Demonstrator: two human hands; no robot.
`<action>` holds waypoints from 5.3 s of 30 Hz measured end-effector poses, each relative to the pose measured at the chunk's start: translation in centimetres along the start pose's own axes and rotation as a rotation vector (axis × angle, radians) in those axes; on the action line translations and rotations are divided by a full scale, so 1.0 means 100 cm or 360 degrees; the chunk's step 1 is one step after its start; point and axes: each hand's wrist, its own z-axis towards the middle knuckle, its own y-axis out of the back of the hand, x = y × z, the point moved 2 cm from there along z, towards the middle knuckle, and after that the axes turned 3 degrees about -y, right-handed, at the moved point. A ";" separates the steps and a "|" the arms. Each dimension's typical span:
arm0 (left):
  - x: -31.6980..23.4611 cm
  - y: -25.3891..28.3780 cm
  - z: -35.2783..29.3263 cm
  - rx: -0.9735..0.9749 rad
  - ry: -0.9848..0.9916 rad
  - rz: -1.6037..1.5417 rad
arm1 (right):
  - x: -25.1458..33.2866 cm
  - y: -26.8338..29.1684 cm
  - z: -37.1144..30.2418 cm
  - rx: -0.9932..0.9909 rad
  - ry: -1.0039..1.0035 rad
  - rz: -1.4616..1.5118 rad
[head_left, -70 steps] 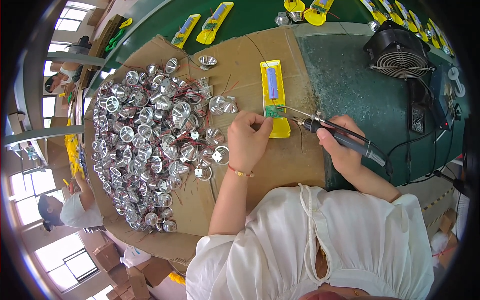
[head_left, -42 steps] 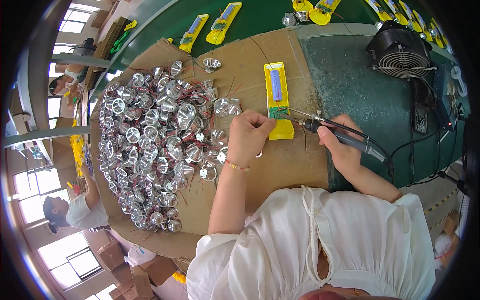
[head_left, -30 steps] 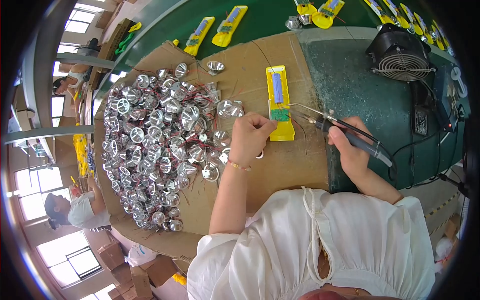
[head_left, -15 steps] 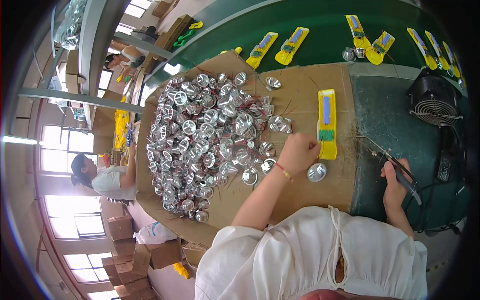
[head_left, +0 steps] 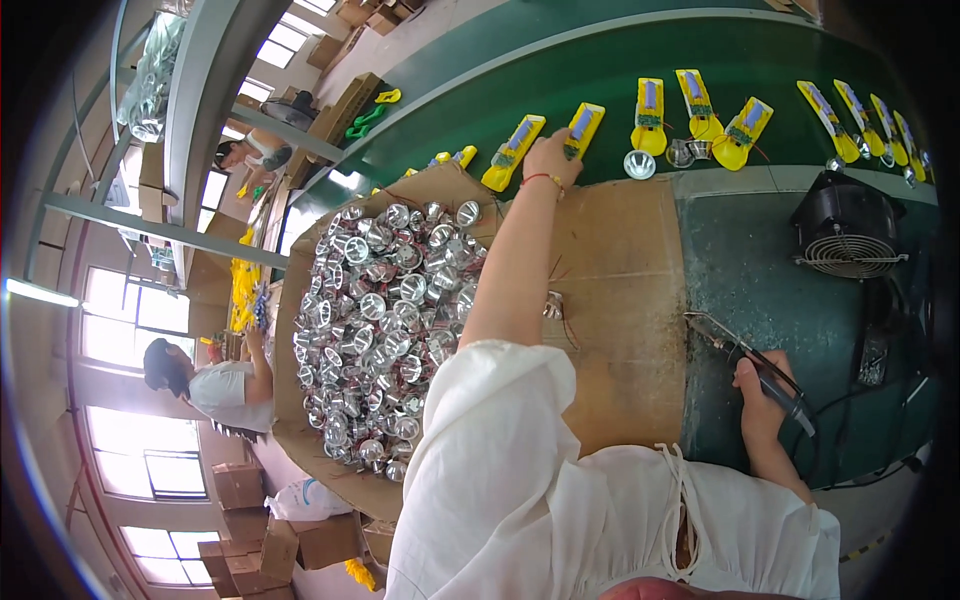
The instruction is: Soldering electrical components onto small circuit boards on a factory assembly line.
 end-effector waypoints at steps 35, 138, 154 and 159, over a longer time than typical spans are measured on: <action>-0.052 0.037 -0.275 -0.0361 0.0149 -0.1166 | 0.027 0.012 -0.023 0.0072 0.0058 0.0121; -0.090 0.013 -0.287 0.0077 0.0201 -0.1224 | 0.011 0.014 -0.019 0.0021 0.0051 0.0016; -0.117 0.024 -0.124 -0.0670 -0.0563 -0.0487 | 0.001 0.009 -0.012 -0.0136 0.0087 -0.0040; -0.118 -0.024 -0.256 -0.0691 -0.0275 -0.0652 | 0.002 0.007 -0.008 -0.0094 0.0187 -0.0098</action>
